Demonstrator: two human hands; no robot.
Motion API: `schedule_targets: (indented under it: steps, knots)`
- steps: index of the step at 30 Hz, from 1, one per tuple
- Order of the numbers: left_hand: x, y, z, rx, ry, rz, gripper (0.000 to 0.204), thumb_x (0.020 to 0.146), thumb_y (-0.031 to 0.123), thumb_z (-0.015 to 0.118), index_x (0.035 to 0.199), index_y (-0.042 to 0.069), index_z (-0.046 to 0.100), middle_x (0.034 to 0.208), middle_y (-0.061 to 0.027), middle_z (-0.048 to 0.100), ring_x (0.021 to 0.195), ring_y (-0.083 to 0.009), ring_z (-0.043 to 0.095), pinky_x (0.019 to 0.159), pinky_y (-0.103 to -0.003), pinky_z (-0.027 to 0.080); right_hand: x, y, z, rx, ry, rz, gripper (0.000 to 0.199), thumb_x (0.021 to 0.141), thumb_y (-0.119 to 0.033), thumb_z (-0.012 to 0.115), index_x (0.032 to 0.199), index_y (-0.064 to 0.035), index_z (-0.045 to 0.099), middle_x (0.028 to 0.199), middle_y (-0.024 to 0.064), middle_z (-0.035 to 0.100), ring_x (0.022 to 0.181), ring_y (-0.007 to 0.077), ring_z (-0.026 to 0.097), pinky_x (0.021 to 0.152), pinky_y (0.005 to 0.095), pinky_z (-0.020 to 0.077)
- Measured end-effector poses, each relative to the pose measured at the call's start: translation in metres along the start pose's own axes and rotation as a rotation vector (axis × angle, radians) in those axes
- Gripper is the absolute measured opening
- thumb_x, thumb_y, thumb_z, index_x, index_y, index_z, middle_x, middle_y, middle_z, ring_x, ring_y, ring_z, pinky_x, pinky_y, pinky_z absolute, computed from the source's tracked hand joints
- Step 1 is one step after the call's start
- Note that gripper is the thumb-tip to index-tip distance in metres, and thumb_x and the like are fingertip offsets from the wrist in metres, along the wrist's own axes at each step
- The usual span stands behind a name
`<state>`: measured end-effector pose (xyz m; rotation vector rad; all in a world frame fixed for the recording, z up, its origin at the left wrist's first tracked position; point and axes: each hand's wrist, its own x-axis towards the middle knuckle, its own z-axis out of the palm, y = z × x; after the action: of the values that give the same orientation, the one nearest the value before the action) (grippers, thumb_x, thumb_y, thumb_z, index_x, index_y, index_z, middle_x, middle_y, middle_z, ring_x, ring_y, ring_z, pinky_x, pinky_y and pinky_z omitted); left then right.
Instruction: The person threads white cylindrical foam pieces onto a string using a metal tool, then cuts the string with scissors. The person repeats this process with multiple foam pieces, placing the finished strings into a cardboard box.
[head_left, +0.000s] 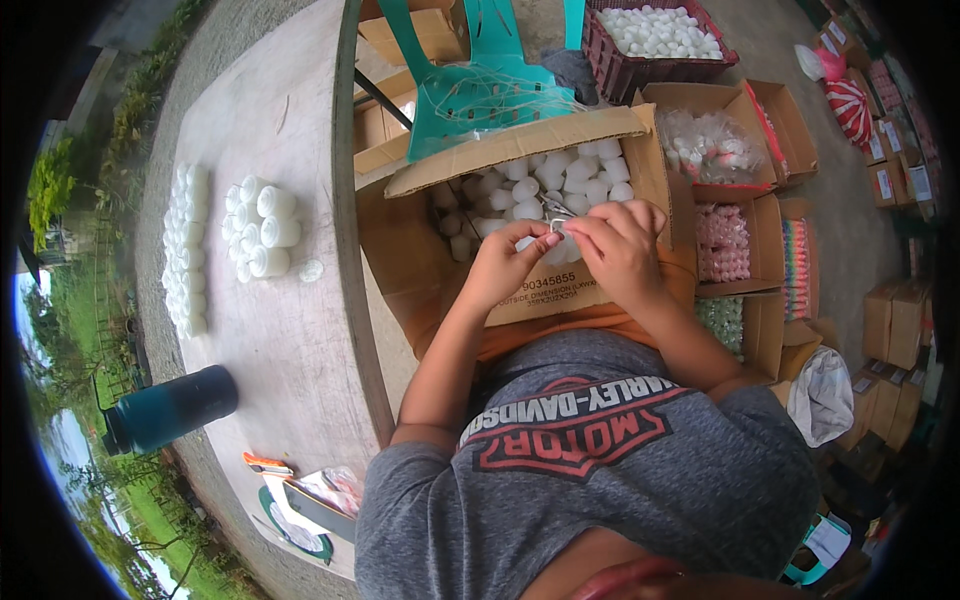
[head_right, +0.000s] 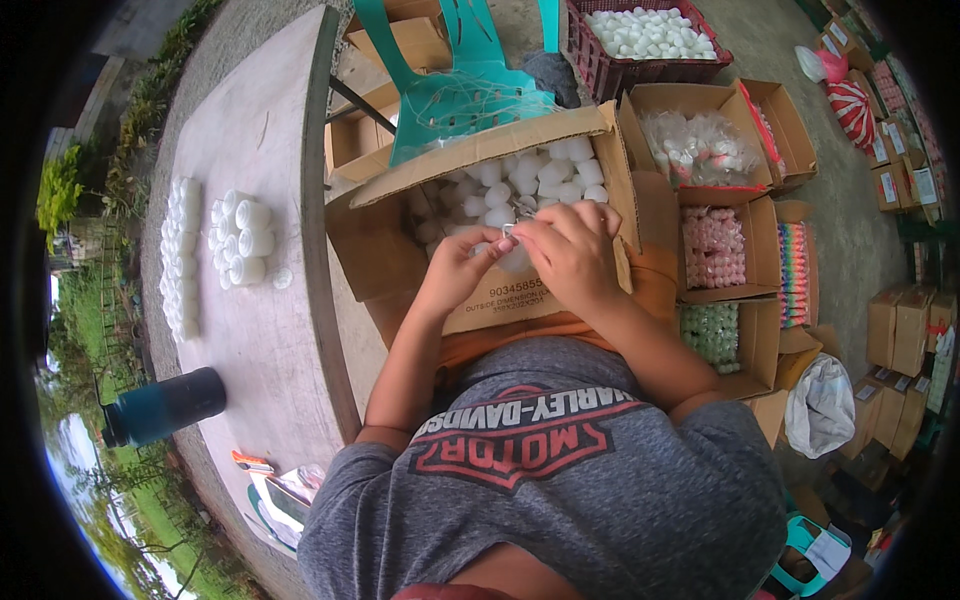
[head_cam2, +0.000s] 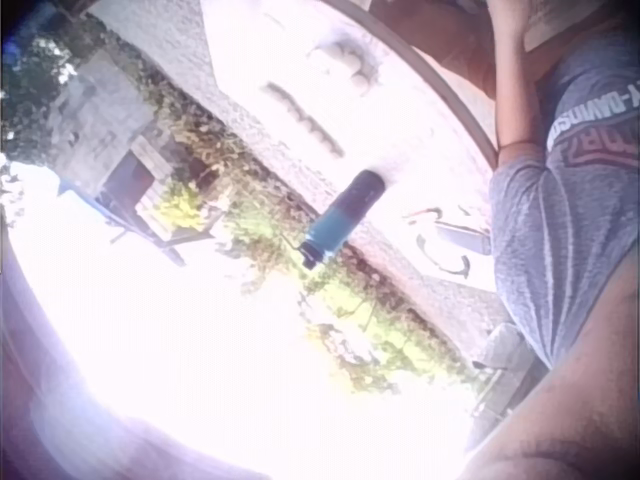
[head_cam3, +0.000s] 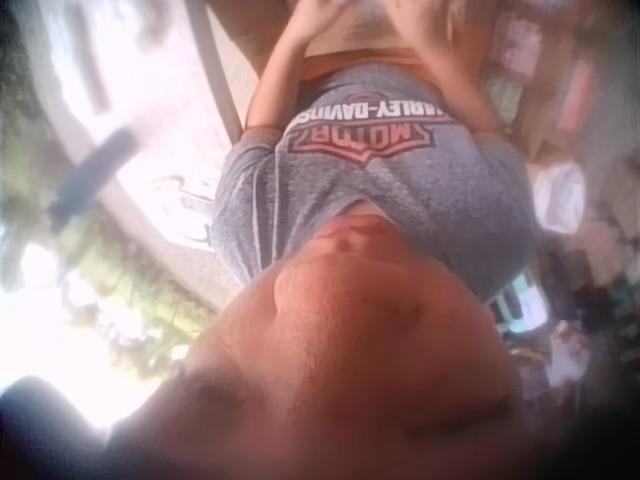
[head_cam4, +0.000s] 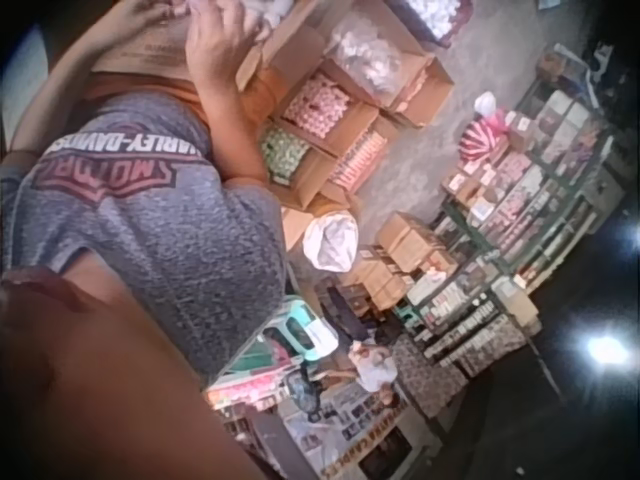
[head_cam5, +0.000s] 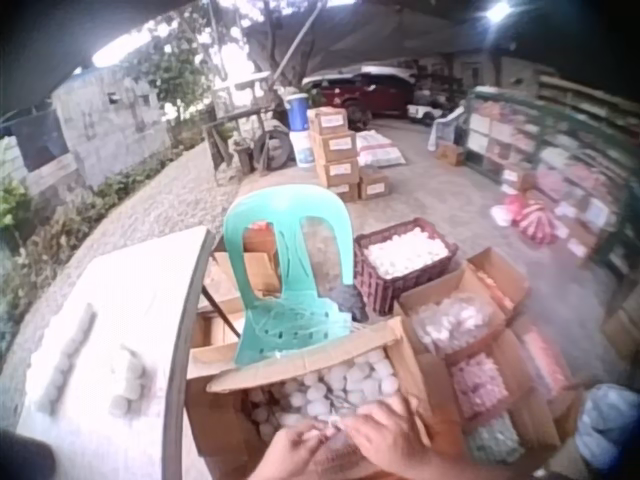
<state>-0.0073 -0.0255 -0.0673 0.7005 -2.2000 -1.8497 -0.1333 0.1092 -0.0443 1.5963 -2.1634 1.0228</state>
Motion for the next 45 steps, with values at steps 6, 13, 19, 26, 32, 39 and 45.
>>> schedule_targets:
  steps: [6,13,19,26,32,39,45]
  knots:
    - [0.002,-0.004,-0.006,-0.187,-0.079,0.04,0.02,0.088,0.019,0.063,0.094,0.001,0.066,0.09,-0.0038,0.065,0.085,-0.0098,0.055,0.08,-0.025,0.043,-0.002,0.008,0.004,0.22,-0.206,0.078,0.013,0.076,-0.015,0.069,0.09,-0.0121,0.069,0.087,-0.0013,0.061,0.085,0.0178,0.052,0.083,0.0343,0.0323]
    - [0.002,-0.012,0.001,-0.23,-0.089,-0.077,0.019,0.086,0.018,0.065,0.094,0.001,0.067,0.086,-0.0035,0.066,0.083,-0.0083,0.056,0.077,-0.024,0.044,-0.004,0.027,0.012,0.651,-0.39,0.351,0.009,0.077,-0.018,0.069,0.082,-0.0117,0.068,0.087,0.0003,0.061,0.089,0.0194,0.051,0.084,0.0354,0.0336]
    - [0.001,-0.002,0.013,-0.125,0.057,-0.071,0.015,0.084,0.015,0.068,0.089,0.001,0.067,0.084,-0.0041,0.067,0.079,-0.0066,0.057,0.073,-0.022,0.045,-0.01,0.023,0.014,0.398,-0.295,0.205,0.009,0.074,-0.013,0.067,0.079,-0.0102,0.06,0.083,0.0003,0.057,0.086,0.021,0.05,0.081,0.036,0.0327]
    - [0.004,-0.002,0.022,0.405,0.253,0.498,0.012,0.074,0.0,0.067,0.085,0.004,0.064,0.084,-0.0085,0.066,0.083,-0.0267,0.062,0.085,-0.038,0.047,-0.027,0.017,0.026,0.277,-0.14,0.237,0.012,0.071,-0.011,0.066,0.078,-0.0117,0.056,0.083,-0.001,0.054,0.085,0.0209,0.049,0.08,0.0367,0.0304]
    - [0.006,-0.008,0.034,0.553,0.333,0.573,0.013,0.076,0.001,0.064,0.088,0.003,0.063,0.087,-0.0094,0.063,0.088,-0.0273,0.059,0.093,-0.047,0.042,-0.028,0.017,0.03,0.202,-0.111,0.206,0.014,0.072,-0.012,0.066,0.081,-0.0121,0.055,0.084,-0.0005,0.054,0.086,0.0211,0.048,0.08,0.0377,0.0289]
    - [0.004,-0.013,0.036,0.573,0.323,0.506,0.016,0.078,0.0,0.06,0.094,0.001,0.058,0.092,-0.0126,0.059,0.092,-0.0307,0.056,0.1,-0.05,0.036,-0.026,0.019,0.03,0.092,-0.115,0.085,0.017,0.073,-0.013,0.066,0.085,-0.0134,0.054,0.088,0.0013,0.051,0.088,0.0221,0.047,0.081,0.0394,0.0277]
    - [0.003,-0.018,0.03,0.214,0.26,0.105,0.025,0.085,0.008,0.061,0.107,-0.003,0.057,0.095,-0.009,0.059,0.1,-0.0231,0.052,0.095,-0.038,0.038,-0.018,0.012,0.029,-0.041,-0.139,0.025,0.018,0.074,-0.012,0.064,0.088,-0.0131,0.053,0.091,0.0016,0.051,0.091,0.0213,0.047,0.086,0.0422,0.0271]
